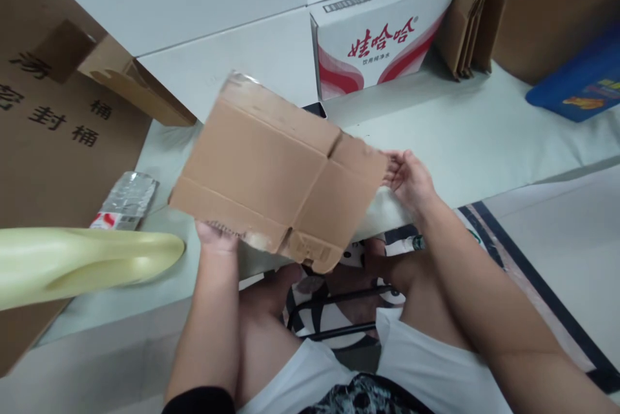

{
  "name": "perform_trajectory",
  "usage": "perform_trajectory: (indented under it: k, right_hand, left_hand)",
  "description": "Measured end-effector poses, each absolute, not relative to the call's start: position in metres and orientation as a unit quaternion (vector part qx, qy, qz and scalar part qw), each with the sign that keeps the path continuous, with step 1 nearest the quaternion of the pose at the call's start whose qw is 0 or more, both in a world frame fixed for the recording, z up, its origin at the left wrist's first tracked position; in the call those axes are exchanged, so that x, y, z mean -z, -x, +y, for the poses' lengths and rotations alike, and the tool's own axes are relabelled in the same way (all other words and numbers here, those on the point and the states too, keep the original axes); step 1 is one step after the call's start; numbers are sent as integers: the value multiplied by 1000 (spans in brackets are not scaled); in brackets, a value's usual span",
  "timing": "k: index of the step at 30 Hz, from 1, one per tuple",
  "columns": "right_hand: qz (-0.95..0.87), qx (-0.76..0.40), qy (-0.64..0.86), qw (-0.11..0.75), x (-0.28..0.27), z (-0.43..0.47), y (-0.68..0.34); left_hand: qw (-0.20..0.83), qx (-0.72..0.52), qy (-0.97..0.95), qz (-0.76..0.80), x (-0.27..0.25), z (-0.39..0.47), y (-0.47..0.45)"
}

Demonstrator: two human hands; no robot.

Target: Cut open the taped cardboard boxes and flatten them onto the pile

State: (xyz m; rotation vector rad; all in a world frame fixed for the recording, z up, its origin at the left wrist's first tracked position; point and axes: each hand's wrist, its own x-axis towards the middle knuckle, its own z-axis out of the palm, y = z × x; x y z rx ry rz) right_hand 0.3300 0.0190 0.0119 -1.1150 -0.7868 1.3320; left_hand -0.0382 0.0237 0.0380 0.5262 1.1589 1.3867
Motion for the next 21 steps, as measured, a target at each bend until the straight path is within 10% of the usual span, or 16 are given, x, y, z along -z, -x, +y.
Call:
perform_trajectory:
  k: [10, 21]
  right_hand:
    - [-425, -623, 466, 463, -17, 4, -296]
    - [-392, -44, 695, 602, -30, -27, -371]
  left_hand:
    - [621, -689, -160, 338, -59, 27, 4]
    - [658, -642, -103, 380, -58, 33, -1]
